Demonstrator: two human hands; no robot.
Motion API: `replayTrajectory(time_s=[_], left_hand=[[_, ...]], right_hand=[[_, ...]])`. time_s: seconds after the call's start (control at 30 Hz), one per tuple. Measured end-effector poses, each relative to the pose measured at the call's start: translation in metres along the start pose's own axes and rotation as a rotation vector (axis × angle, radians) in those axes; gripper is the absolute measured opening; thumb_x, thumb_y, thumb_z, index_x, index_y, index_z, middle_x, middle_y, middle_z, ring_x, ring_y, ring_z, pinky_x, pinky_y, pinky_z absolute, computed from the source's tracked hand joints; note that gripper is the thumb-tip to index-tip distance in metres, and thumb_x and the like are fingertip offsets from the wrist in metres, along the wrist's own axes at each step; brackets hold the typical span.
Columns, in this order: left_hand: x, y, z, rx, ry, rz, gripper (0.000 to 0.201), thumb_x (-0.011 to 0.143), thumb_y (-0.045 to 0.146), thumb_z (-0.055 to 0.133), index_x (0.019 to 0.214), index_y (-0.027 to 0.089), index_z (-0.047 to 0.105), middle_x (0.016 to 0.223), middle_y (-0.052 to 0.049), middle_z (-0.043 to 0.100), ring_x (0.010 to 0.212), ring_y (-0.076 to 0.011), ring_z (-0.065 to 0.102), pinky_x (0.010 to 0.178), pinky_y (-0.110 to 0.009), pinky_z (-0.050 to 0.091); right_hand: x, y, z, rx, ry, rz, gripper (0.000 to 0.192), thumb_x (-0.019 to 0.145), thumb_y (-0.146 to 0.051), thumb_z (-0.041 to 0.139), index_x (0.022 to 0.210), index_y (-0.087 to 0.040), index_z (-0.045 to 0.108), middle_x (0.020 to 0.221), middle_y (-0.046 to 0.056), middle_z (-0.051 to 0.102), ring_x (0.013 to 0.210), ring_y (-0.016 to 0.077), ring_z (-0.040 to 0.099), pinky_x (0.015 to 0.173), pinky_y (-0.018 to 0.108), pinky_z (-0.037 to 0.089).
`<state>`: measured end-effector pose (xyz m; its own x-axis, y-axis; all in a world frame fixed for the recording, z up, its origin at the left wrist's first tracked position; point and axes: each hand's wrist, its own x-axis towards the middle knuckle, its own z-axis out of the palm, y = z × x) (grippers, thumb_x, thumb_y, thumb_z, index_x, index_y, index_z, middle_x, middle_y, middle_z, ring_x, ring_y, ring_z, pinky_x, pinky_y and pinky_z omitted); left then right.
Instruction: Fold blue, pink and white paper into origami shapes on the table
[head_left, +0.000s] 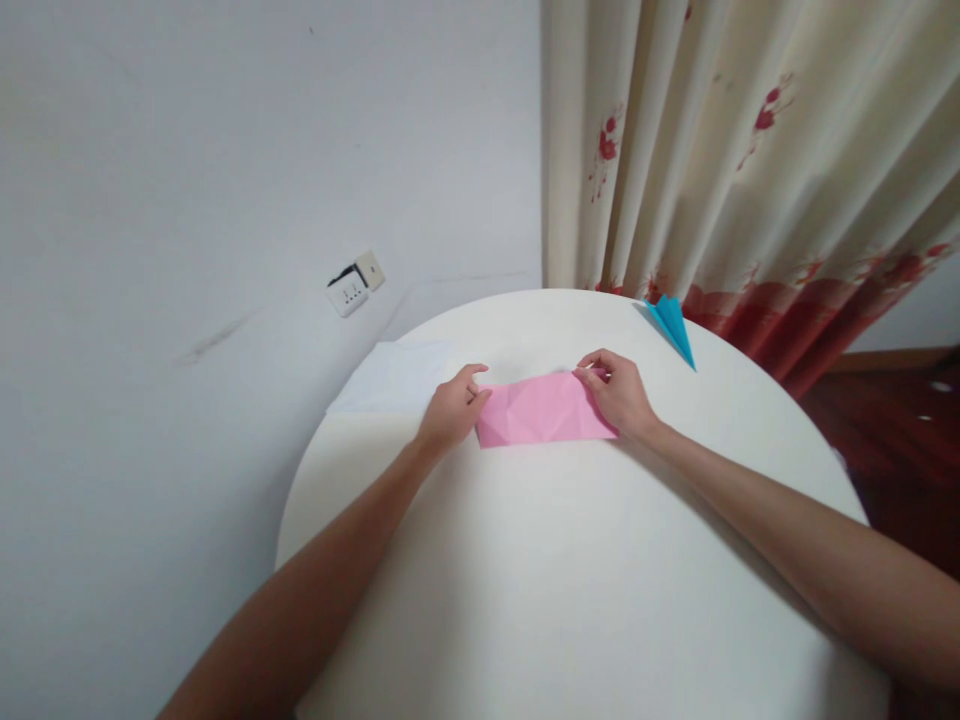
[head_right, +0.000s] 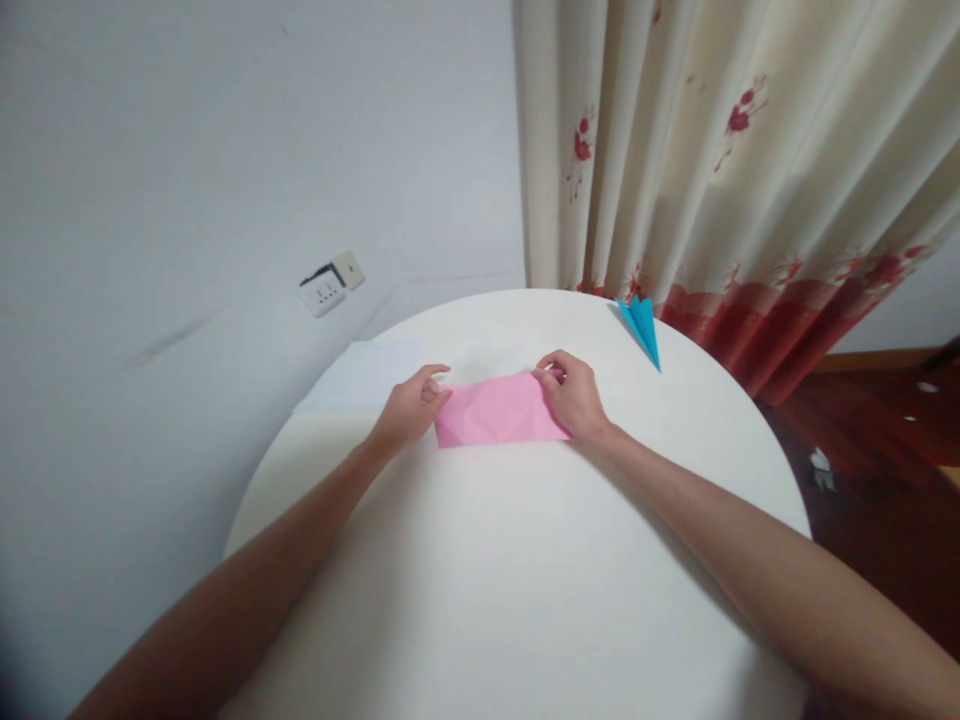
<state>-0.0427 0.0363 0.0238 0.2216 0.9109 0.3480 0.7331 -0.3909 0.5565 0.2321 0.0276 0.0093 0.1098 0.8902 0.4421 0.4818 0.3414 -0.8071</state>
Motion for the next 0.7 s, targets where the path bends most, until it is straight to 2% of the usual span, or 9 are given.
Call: replayTrajectory(time_s=[0.03, 0.1, 0.2, 0.27, 0.33, 0.4, 0.5, 0.6, 0.7], left_hand=[[-0.001, -0.002, 0.004, 0.082, -0.005, 0.031, 0.040, 0.088, 0.027, 0.055, 0.127, 0.020, 0.059, 0.094, -0.004, 0.072, 0.084, -0.0195, 0.067, 0.079, -0.031, 0.053], [-0.004, -0.001, 0.015, 0.212, -0.019, 0.108, 0.042, 0.090, 0.025, 0.051, 0.132, 0.019, 0.057, 0.128, -0.010, 0.066, 0.118, -0.0242, 0.060, 0.105, -0.040, 0.044], [-0.017, 0.013, 0.032, 0.280, -0.195, 0.221, 0.043, 0.098, 0.026, 0.037, 0.136, 0.016, 0.055, 0.143, -0.013, 0.057, 0.135, -0.0231, 0.049, 0.117, -0.040, 0.034], [-0.027, 0.021, 0.040, 0.308, -0.325, 0.284, 0.048, 0.102, 0.031, 0.033, 0.145, 0.015, 0.045, 0.153, -0.013, 0.045, 0.144, -0.0249, 0.037, 0.119, -0.045, 0.028], [-0.033, 0.026, 0.045, 0.340, -0.398, 0.309, 0.052, 0.103, 0.035, 0.031, 0.151, 0.017, 0.037, 0.160, -0.012, 0.033, 0.149, -0.0264, 0.027, 0.120, -0.049, 0.023], [-0.034, 0.027, 0.046, 0.366, -0.427, 0.317, 0.054, 0.103, 0.037, 0.029, 0.153, 0.017, 0.032, 0.163, -0.011, 0.026, 0.151, -0.0269, 0.021, 0.121, -0.051, 0.020], [-0.031, 0.027, 0.046, 0.393, -0.435, 0.323, 0.056, 0.103, 0.037, 0.029, 0.154, 0.015, 0.029, 0.163, -0.012, 0.025, 0.152, -0.0275, 0.019, 0.121, -0.051, 0.019], [-0.028, 0.028, 0.046, 0.401, -0.415, 0.335, 0.056, 0.103, 0.036, 0.029, 0.154, 0.015, 0.029, 0.162, -0.013, 0.028, 0.151, -0.0276, 0.020, 0.121, -0.050, 0.019], [-0.028, 0.027, 0.048, 0.396, -0.390, 0.346, 0.057, 0.103, 0.037, 0.028, 0.156, 0.017, 0.027, 0.162, -0.011, 0.028, 0.151, -0.0264, 0.021, 0.122, -0.049, 0.018]], right_hand=[[-0.001, 0.004, 0.003, -0.038, -0.046, 0.000, 0.015, 0.084, -0.029, 0.060, 0.082, -0.017, 0.068, 0.075, 0.003, 0.070, 0.066, 0.0166, 0.058, 0.065, 0.028, 0.044], [-0.003, 0.008, 0.007, -0.136, -0.131, -0.005, 0.013, 0.085, -0.025, 0.059, 0.080, -0.017, 0.068, 0.076, 0.003, 0.071, 0.070, 0.0173, 0.062, 0.068, 0.027, 0.045], [-0.007, 0.007, 0.010, -0.338, -0.231, -0.012, 0.014, 0.089, -0.023, 0.056, 0.090, -0.019, 0.070, 0.083, 0.004, 0.074, 0.077, 0.0188, 0.066, 0.072, 0.027, 0.046], [-0.010, 0.001, 0.009, -0.506, -0.281, -0.026, 0.020, 0.091, -0.022, 0.053, 0.103, -0.019, 0.069, 0.093, 0.007, 0.075, 0.083, 0.0214, 0.067, 0.074, 0.028, 0.047], [-0.014, -0.007, 0.008, -0.657, -0.300, -0.094, 0.027, 0.092, -0.018, 0.050, 0.114, -0.018, 0.067, 0.109, 0.012, 0.072, 0.097, 0.0256, 0.066, 0.081, 0.032, 0.048], [-0.020, -0.015, 0.010, -0.742, -0.287, -0.209, 0.034, 0.092, -0.015, 0.047, 0.122, -0.014, 0.064, 0.126, 0.017, 0.064, 0.116, 0.0298, 0.058, 0.093, 0.037, 0.046], [-0.031, -0.021, 0.020, -0.702, -0.328, -0.345, 0.042, 0.096, -0.015, 0.041, 0.134, -0.008, 0.056, 0.141, 0.019, 0.054, 0.133, 0.0299, 0.045, 0.110, 0.040, 0.035], [-0.041, -0.021, 0.033, -0.631, -0.479, -0.337, 0.051, 0.100, -0.023, 0.034, 0.146, -0.003, 0.042, 0.150, 0.020, 0.046, 0.141, 0.0275, 0.038, 0.117, 0.043, 0.029], [-0.045, -0.019, 0.039, -0.665, -0.556, -0.290, 0.058, 0.102, -0.030, 0.028, 0.151, 0.000, 0.032, 0.158, 0.021, 0.033, 0.148, 0.0292, 0.027, 0.121, 0.047, 0.022]])
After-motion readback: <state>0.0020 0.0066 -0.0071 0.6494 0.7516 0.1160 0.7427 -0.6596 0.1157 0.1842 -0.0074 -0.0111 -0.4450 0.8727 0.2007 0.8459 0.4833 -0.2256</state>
